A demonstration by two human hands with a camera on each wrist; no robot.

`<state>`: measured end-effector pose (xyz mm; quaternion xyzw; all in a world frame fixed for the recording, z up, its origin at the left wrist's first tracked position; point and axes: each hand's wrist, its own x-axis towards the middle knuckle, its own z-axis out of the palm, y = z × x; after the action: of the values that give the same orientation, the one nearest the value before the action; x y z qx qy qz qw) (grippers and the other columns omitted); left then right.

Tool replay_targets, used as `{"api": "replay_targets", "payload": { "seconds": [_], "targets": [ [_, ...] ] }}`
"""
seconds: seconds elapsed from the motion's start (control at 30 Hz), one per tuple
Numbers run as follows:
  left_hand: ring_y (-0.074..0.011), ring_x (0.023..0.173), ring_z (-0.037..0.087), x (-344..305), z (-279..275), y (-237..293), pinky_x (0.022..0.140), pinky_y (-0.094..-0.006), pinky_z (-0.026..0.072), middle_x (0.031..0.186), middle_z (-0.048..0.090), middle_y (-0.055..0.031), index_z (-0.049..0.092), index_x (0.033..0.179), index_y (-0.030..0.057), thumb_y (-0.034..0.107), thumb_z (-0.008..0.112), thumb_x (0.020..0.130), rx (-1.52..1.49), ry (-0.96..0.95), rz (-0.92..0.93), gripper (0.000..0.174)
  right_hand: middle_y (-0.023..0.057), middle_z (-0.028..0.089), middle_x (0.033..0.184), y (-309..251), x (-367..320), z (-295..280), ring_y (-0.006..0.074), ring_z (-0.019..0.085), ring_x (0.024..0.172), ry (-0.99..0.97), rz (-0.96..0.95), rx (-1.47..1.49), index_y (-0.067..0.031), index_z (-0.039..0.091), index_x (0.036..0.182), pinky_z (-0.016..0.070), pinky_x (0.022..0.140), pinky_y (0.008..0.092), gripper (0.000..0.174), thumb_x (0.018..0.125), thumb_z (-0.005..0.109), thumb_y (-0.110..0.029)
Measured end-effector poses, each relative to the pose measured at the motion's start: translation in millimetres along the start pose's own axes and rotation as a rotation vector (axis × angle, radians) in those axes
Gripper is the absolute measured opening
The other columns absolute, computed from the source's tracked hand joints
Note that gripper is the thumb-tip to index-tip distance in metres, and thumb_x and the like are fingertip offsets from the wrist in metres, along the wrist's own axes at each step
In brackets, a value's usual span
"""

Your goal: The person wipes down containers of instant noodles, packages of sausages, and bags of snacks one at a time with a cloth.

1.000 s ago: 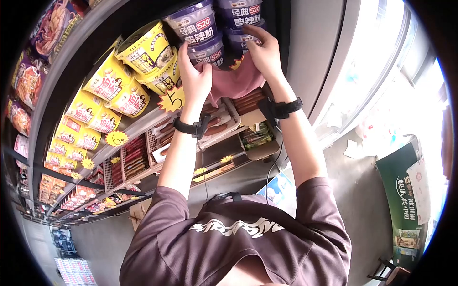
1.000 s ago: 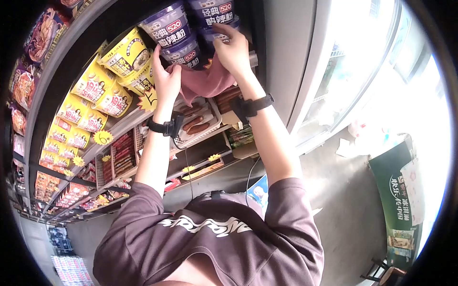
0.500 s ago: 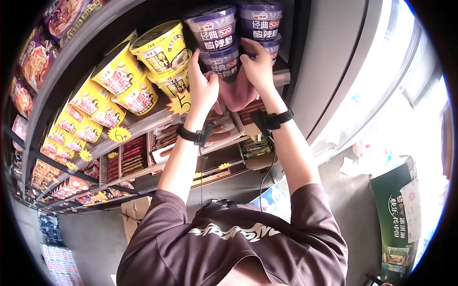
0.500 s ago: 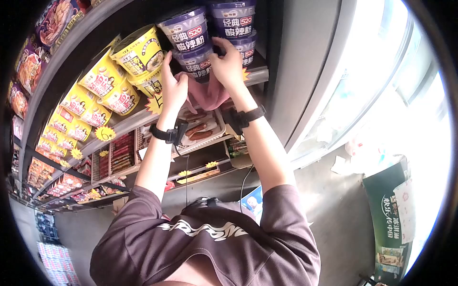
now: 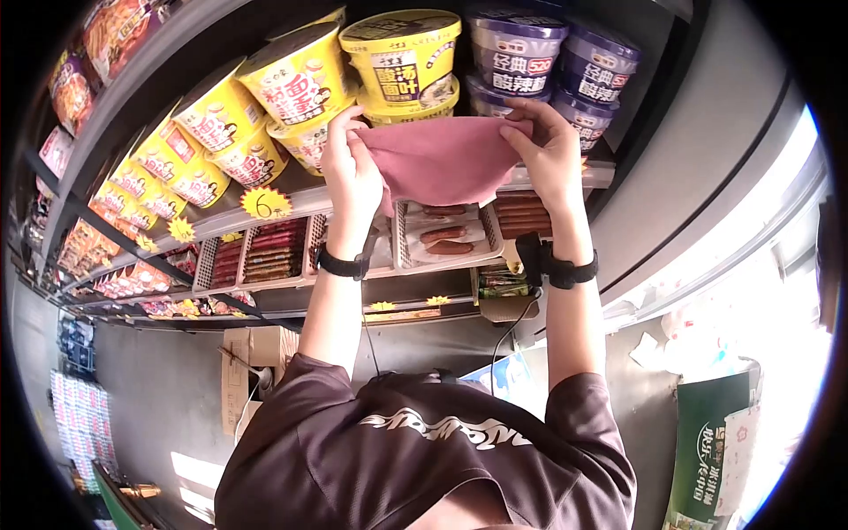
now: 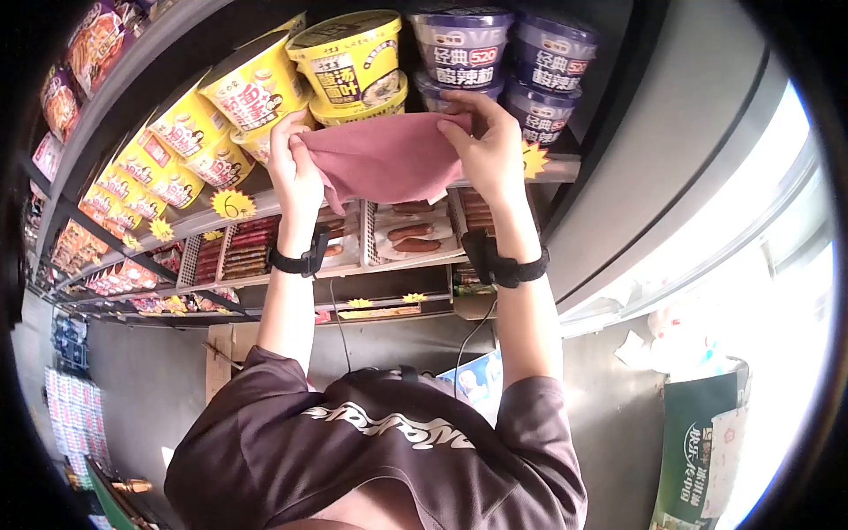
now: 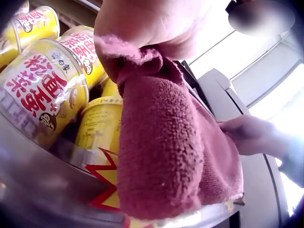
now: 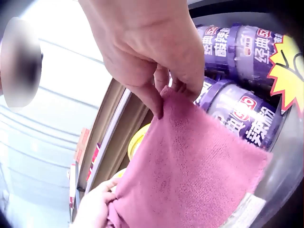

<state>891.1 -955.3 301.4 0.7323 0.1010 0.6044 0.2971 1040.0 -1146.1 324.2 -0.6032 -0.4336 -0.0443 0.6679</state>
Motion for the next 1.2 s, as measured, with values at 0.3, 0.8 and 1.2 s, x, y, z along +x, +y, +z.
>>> {"api": "replay_targets", "payload": {
  "seconds": [0.3,0.8,1.2],
  "targets": [
    [-0.0127,0.076,0.057,-3,-83,-33,0.061,-0.0231,0.0474,0.091,0.048,-0.0068,0.056,0.095,-0.0035,-0.001,0.071,0.08,0.126,-0.131,0.022,0.022,0.0143,0.063,0.084,-25,5,101,0.0282,0.063,0.075,0.174,-0.308,-0.235,0.0022,0.063,0.087,0.049,0.068,0.0327,0.006,0.081,0.063,0.002],
    [-0.0121,0.096,0.064,38,-114,-89,0.099,-0.0286,0.0402,0.117,0.062,-0.0193,0.051,0.092,-0.0028,-0.009,0.058,0.081,-0.331,-0.303,-0.207,0.014,0.0155,0.059,0.112,0,-2,218,0.0214,0.056,0.081,0.178,-0.269,-0.333,-0.0009,0.049,0.129,0.0465,0.078,0.031,0.045,0.084,0.047,0.007],
    [-0.0155,0.084,0.064,38,-115,-100,0.074,-0.0264,0.0517,0.147,0.031,-0.0255,0.055,0.084,-0.003,-0.004,0.066,0.079,-0.164,-0.247,-0.077,0.013,0.0241,0.05,0.134,-2,-2,205,0.0323,0.047,0.128,0.18,-0.117,-0.301,0.0063,0.037,0.137,0.0378,0.104,0.0334,0.052,0.085,0.041,0.007]
  ]
}}
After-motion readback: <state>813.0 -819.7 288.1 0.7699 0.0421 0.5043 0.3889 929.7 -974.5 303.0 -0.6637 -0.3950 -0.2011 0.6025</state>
